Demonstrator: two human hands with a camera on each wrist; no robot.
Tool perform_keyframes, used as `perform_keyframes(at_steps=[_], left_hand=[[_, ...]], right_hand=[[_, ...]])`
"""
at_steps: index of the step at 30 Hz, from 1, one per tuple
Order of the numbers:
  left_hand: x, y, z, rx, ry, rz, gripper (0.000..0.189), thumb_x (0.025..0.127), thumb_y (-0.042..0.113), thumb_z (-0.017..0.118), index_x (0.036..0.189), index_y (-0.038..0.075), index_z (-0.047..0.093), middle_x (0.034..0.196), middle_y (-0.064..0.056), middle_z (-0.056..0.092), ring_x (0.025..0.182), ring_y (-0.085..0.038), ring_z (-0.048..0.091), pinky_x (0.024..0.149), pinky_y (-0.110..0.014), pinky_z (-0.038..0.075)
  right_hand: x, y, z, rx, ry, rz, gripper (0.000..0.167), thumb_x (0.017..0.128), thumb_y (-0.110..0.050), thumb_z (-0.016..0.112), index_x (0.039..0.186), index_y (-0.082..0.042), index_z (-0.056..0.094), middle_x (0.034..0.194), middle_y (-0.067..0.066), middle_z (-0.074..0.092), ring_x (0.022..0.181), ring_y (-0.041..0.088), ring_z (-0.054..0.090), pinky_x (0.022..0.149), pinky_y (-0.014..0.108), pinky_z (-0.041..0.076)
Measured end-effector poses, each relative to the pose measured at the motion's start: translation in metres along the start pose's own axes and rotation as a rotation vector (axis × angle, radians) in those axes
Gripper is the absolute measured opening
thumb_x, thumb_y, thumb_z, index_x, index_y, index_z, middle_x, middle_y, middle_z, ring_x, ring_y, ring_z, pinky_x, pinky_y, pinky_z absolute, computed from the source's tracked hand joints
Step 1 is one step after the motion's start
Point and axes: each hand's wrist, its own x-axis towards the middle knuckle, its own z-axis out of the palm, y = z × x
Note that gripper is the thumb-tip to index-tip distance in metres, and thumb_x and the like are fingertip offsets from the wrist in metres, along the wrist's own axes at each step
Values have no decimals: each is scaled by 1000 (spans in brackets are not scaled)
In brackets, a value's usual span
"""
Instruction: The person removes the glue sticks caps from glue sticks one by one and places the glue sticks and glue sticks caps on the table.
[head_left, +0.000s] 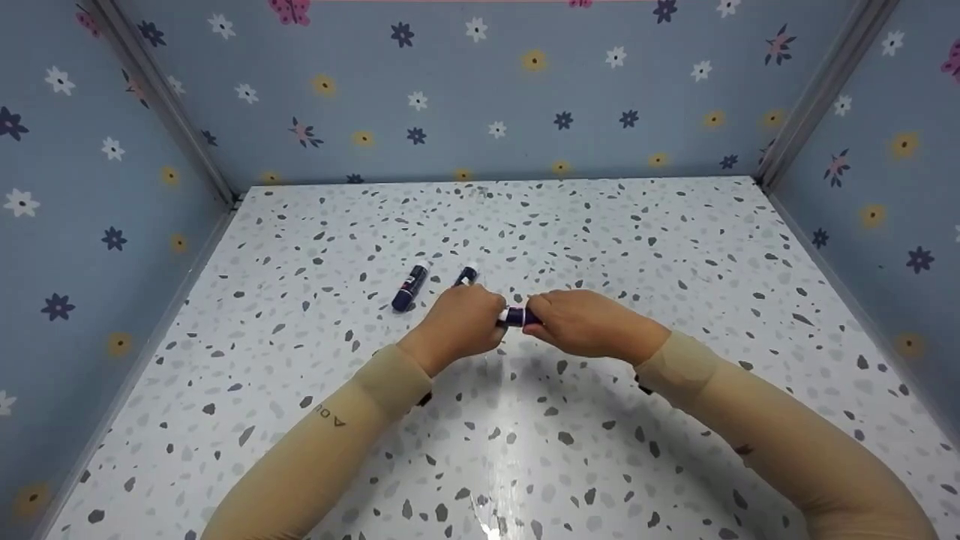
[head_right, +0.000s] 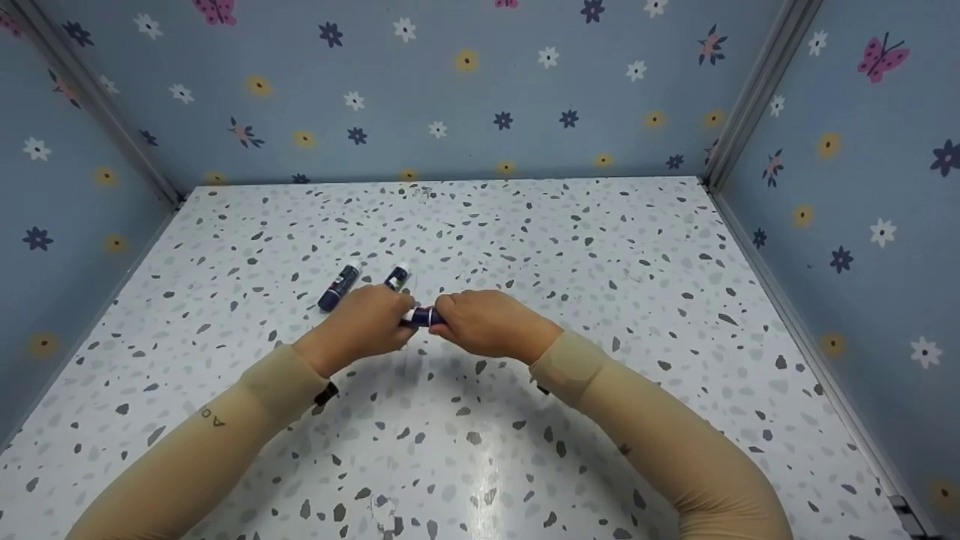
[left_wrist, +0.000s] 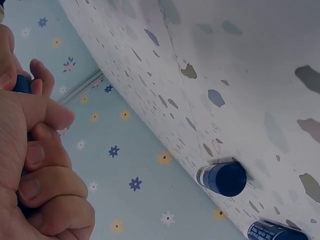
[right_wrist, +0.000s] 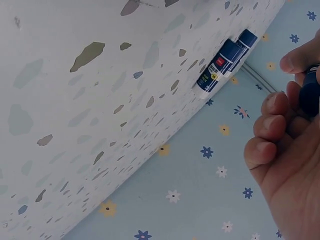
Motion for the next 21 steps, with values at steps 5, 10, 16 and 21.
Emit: perform_keyframes(at_steps=[5, 10, 16, 21], left_hand=[[0, 0, 0, -5, -2, 14, 17, 92, 11, 71, 77, 5, 65, 67, -4, 52, 64, -24, 48, 66, -52, 54], [0, 0, 0, -19, -9, 18, 16, 91, 10, 71, 77, 5, 64, 66, -3, 48, 64, -23, 46, 65, -52, 53], [0, -1, -1, -35, -21, 11, 22, 91, 9, 70, 73, 9, 57, 65, -2, 47, 63, -22, 45, 63, -48, 50], [-1, -1, -2, -39, -16, 8, 22, 91, 10, 70, 73, 9, 57, 65, -2, 48, 63, -22, 45, 64, -49, 51]], right_hand=[[0, 0, 1, -10, 12, -8, 30, 115, -32, 53, 103, -5, 54, 84, 5, 55, 73, 20, 49, 69, 41, 47], [-1, -1, 2, -30, 22, -22, 30, 115, -31, 54, 103, -4, 54, 84, 5, 55, 73, 19, 49, 68, 41, 47], [-2, -1, 2, -42, 65, -61, 29, 114, -29, 57, 100, -4, 52, 81, 5, 54, 71, 19, 47, 66, 40, 46], [-2, -1, 2, -48, 69, -57, 29, 114, -29, 57, 100, -4, 53, 82, 5, 54, 72, 19, 46, 67, 41, 46]])
